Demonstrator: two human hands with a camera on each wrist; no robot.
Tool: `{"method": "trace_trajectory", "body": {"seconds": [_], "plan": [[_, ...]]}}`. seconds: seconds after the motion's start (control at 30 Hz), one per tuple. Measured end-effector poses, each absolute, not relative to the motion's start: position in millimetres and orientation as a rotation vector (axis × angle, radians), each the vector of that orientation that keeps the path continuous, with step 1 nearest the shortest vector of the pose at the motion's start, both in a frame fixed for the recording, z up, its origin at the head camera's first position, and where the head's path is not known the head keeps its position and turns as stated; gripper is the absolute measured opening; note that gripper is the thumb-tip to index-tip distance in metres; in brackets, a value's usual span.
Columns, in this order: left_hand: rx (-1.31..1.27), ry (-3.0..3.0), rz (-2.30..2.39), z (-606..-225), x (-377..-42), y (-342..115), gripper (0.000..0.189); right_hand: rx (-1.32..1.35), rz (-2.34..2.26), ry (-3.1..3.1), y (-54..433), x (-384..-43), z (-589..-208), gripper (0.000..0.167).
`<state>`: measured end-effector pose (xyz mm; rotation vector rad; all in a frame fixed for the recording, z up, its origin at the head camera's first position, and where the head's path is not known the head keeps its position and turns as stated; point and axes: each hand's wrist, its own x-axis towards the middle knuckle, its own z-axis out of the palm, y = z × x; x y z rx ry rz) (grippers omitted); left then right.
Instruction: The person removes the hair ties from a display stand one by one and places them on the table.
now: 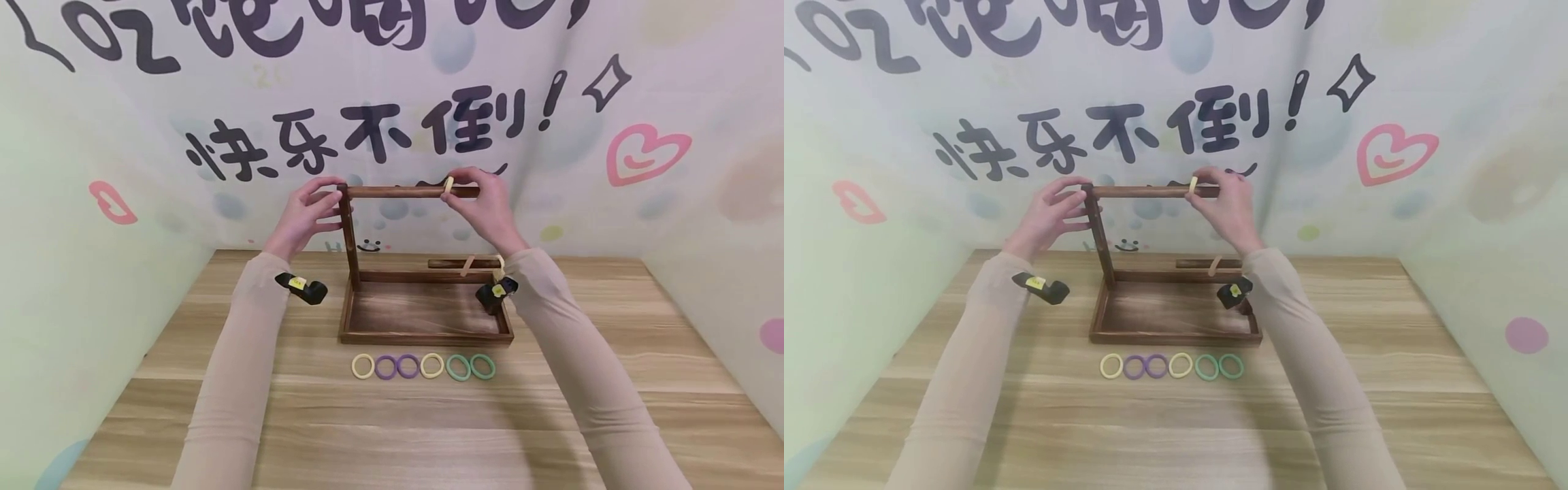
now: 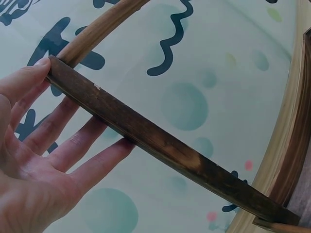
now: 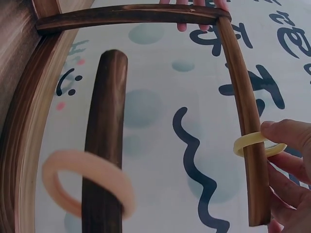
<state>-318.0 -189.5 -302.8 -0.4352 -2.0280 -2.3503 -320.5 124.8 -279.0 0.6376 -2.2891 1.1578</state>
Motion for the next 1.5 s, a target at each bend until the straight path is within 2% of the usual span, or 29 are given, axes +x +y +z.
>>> {"method": "trace_trajectory", "body": {"seconds": [0.83,1.5], "plan": [[-0.423,-2.052,-2.248,-302,-314,-189,0.022,0.402,1.206,-2.391,164,-320,-285,0.037],[-0.439,-2.068,-2.217,-301,-310,-184,0.022,0.371,1.267,-2.339,194,-307,-297,0.036]]}}
